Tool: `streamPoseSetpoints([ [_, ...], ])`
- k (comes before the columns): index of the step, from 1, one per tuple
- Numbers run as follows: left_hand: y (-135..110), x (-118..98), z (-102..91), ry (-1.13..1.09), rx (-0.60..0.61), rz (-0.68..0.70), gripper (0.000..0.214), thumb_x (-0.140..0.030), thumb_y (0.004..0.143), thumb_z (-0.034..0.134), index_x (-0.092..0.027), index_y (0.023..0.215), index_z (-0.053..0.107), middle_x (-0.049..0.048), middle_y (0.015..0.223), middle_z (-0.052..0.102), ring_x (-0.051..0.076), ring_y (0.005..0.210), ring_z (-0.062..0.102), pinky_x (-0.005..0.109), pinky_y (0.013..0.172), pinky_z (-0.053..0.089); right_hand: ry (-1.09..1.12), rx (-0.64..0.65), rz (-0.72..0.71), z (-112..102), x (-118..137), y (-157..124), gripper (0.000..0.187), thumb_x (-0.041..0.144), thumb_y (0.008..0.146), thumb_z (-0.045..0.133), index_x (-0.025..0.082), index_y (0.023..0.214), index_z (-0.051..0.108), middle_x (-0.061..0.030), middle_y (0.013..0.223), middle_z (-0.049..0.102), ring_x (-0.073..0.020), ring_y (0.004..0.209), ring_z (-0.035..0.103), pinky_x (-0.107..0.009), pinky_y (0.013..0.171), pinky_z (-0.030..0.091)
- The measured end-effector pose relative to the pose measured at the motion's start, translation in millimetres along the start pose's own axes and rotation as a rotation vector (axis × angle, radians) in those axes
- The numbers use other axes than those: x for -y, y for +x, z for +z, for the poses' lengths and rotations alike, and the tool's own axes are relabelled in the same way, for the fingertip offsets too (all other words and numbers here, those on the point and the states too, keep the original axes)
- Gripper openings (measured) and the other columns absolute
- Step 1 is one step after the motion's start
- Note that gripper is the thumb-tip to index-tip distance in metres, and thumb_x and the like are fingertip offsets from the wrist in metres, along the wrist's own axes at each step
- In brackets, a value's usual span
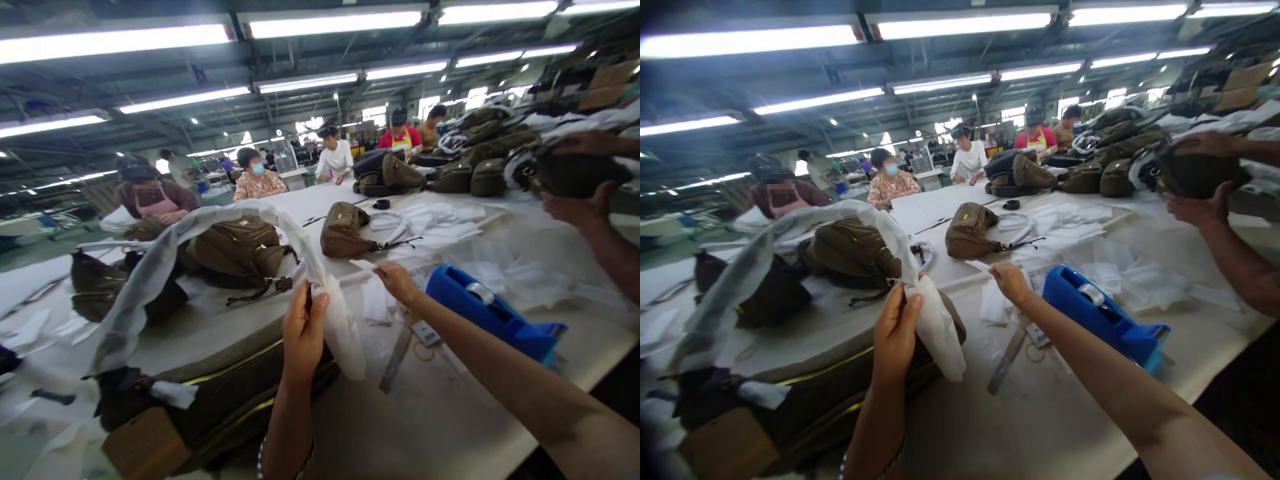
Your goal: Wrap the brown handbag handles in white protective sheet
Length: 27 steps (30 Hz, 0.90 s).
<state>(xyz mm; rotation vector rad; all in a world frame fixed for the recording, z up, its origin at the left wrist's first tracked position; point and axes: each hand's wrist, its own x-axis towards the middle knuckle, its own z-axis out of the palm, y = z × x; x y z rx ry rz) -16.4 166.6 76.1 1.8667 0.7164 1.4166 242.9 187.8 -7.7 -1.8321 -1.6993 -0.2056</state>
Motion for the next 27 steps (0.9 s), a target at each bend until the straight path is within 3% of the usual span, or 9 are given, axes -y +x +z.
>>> streamPoseSetpoints([
  [3, 0.3, 2.3, 0.0, -0.021, -0.004, -0.019, 0.033, -0.031, 0.083, 0.049, -0.019, 0.114, 0.052, 0.0058, 0.115, 0.055, 0.019, 0.106, 0.049, 0.03, 0.094, 0.035, 0.051, -0.125, 0.089, -32.9, 4.9, 7.3, 0.034, 0.028, 0.089, 0.028, 0.011, 0.082, 0.056, -0.0082, 0.074, 0.059, -0.0165, 0.068, 0.053, -0.025, 0.062, 0.039],
  [6, -0.2, 6.1, 1.5, -0.068, -0.044, -0.024, 0.035, -0.031, 0.082, 0.051, -0.021, 0.116, 0.05, 0.0052, 0.116, 0.055, 0.019, 0.107, 0.049, 0.03, 0.093, 0.037, 0.126, -0.126, 0.079, -67.5, 20.2, 10.5, 0.036, 0.034, 0.088, 0.03, 0.012, 0.072, 0.054, -0.002, 0.06, 0.054, -0.0122, 0.055, 0.048, -0.021, 0.049, 0.035],
  [12, -0.6, 14.1, 1.7, -0.092, -0.078, 0.119, 0.038, -0.03, 0.081, 0.052, -0.023, 0.118, 0.048, 0.0088, 0.125, 0.044, 0.023, 0.114, 0.043, 0.038, 0.096, 0.036, 0.468, 0.226, -0.069, -117.4, 80.9, 18.7, 0.035, 0.043, 0.079, 0.046, 0.011, 0.08, 0.063, 0.0005, 0.063, 0.055, -0.0096, 0.054, 0.046, -0.019, 0.048, 0.034],
  [15, 0.0, 13.2, -1.4, -0.058, -0.07, 0.153, 0.036, -0.03, 0.079, 0.055, -0.023, 0.114, 0.053, 0.0096, 0.134, 0.033, 0.026, 0.119, 0.037, 0.04, 0.097, 0.035, 0.557, 0.355, -0.14, -126.3, 115.5, 29.6, 0.035, 0.041, 0.076, 0.05, 0.01, 0.082, 0.065, 0.0002, 0.062, 0.056, -0.0096, 0.054, 0.046, -0.02, 0.049, 0.034],
  [19, 0.8, 8.1, -5.8, -0.068, -0.042, 0.082, 0.035, -0.031, 0.078, 0.056, -0.023, 0.112, 0.056, 0.009, 0.137, 0.029, 0.028, 0.119, 0.038, 0.04, 0.096, 0.037, 0.65, 0.517, -0.187, -130.0, 146.8, 41.4, 0.034, 0.04, 0.076, 0.051, 0.01, 0.08, 0.067, 0.0002, 0.063, 0.058, -0.0085, 0.052, 0.045, -0.019, 0.046, 0.033],
  [23, 1.2, 6.2, -8.2, -0.109, 0.001, 0.053, 0.037, -0.031, 0.079, 0.055, -0.023, 0.115, 0.054, 0.0077, 0.139, 0.025, 0.027, 0.12, 0.037, 0.038, 0.096, 0.036, 0.74, 0.637, -0.082, -129.2, 153.7, 46.1, 0.03, 0.037, 0.073, 0.055, 0.01, 0.078, 0.067, 0.0011, 0.06, 0.058, -0.0064, 0.046, 0.043, -0.018, 0.043, 0.032],
  [27, 1.5, 5.4, -8.3, -0.094, 0.046, 0.058, 0.042, -0.029, 0.08, 0.053, -0.027, 0.122, 0.048, 0.0038, 0.142, 0.02, 0.026, 0.128, 0.023, 0.038, 0.103, 0.027, 0.937, 0.752, 0.042, -123.4, 151.2, 45.2, 0.027, 0.033, 0.068, 0.062, 0.011, 0.082, 0.068, 0.0006, 0.061, 0.06, -0.0066, 0.046, 0.046, -0.017, 0.044, 0.036],
])
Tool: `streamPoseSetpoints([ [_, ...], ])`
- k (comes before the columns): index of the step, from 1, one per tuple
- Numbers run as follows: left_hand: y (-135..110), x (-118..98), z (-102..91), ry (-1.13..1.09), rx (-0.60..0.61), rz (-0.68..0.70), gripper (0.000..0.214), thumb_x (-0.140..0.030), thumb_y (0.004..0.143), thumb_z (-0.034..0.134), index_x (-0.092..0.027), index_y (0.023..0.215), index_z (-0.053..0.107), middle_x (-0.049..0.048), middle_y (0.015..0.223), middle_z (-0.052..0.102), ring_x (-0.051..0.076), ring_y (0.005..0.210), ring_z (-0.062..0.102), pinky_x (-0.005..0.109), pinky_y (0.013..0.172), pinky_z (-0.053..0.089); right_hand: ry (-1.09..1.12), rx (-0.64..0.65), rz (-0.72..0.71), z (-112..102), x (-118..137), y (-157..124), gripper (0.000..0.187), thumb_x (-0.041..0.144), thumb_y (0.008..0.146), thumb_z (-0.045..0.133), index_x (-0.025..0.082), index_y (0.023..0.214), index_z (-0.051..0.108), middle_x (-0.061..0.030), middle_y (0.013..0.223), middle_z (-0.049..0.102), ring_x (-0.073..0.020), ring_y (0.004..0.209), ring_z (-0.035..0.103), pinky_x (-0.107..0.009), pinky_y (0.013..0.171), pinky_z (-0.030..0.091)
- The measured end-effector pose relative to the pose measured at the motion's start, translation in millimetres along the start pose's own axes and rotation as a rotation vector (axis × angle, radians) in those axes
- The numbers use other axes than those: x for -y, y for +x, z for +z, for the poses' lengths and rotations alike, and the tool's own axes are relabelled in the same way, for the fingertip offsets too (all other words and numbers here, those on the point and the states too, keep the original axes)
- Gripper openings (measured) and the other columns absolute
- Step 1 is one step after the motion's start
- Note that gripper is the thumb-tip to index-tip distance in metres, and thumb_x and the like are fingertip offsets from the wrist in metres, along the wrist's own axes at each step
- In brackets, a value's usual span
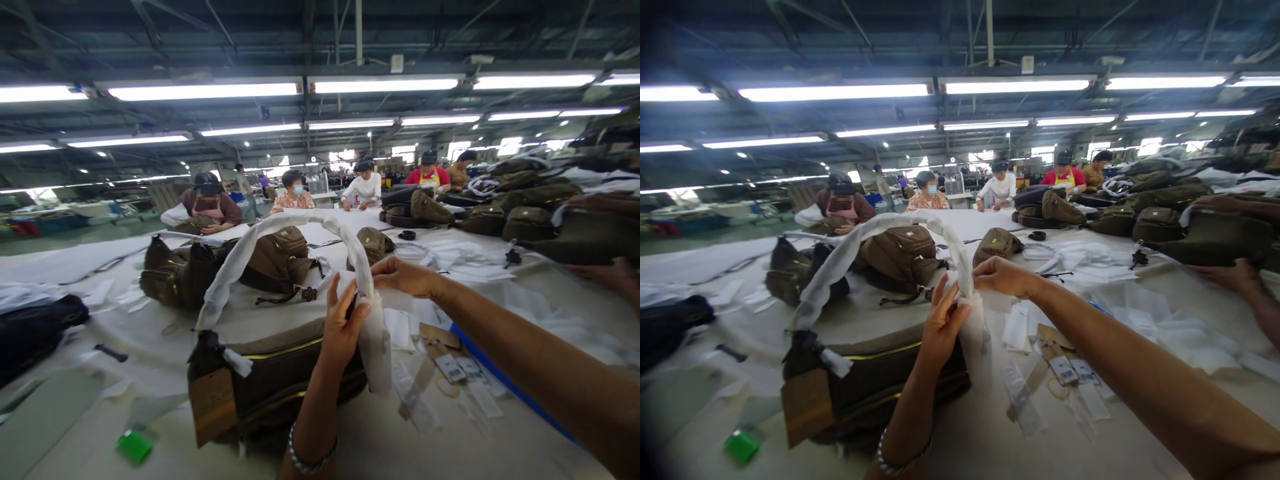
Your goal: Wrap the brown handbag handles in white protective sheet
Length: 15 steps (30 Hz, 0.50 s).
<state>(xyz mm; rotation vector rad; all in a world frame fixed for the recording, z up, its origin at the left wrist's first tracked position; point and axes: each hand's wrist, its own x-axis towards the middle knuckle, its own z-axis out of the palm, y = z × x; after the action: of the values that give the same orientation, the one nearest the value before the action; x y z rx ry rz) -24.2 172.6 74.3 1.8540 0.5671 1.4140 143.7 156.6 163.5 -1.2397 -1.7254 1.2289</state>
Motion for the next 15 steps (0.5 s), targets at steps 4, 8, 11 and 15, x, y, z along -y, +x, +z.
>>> streamPoseSetpoints([
  [4, 0.8, -0.7, 0.6, -0.05, -0.005, 0.018, 0.043, -0.027, 0.079, 0.054, -0.028, 0.122, 0.048, 0.0024, 0.138, 0.031, 0.024, 0.129, 0.021, 0.038, 0.103, 0.026, 0.19, 0.093, -0.033, -1.5, -5.8, -0.3, 0.033, 0.029, 0.065, 0.066, 0.011, 0.094, 0.065, -0.0021, 0.07, 0.063, -0.01, 0.056, 0.055, -0.019, 0.053, 0.043],
  [8, 2.0, -0.6, -0.4, -0.087, 0.007, 0.029, 0.042, -0.026, 0.08, 0.053, -0.027, 0.121, 0.049, 0.0044, 0.131, 0.039, 0.025, 0.124, 0.031, 0.039, 0.102, 0.029, 0.204, 0.182, -0.113, -6.8, -8.5, -0.9, 0.038, 0.027, 0.067, 0.067, 0.011, 0.101, 0.061, -0.0035, 0.081, 0.063, -0.0116, 0.068, 0.057, -0.021, 0.063, 0.044],
  [11, 2.6, -1.8, -2.2, -0.056, 0.048, 0.04, 0.042, -0.026, 0.081, 0.051, -0.027, 0.124, 0.046, 0.0063, 0.124, 0.044, 0.024, 0.121, 0.034, 0.04, 0.102, 0.027, 0.106, 0.171, -0.19, -7.1, -8.2, 0.1, 0.036, 0.028, 0.068, 0.067, 0.011, 0.099, 0.061, -0.0018, 0.083, 0.062, -0.0116, 0.074, 0.056, -0.021, 0.069, 0.043],
  [15, 2.3, -6.0, -0.7, -0.041, 0.051, 0.05, 0.041, -0.025, 0.082, 0.051, -0.026, 0.123, 0.047, 0.0065, 0.121, 0.047, 0.022, 0.115, 0.04, 0.039, 0.102, 0.026, 0.027, 0.115, -0.224, -2.0, -6.0, 0.1, 0.033, 0.028, 0.067, 0.067, 0.012, 0.096, 0.062, 0.0005, 0.082, 0.06, -0.0113, 0.075, 0.054, -0.021, 0.07, 0.04],
])
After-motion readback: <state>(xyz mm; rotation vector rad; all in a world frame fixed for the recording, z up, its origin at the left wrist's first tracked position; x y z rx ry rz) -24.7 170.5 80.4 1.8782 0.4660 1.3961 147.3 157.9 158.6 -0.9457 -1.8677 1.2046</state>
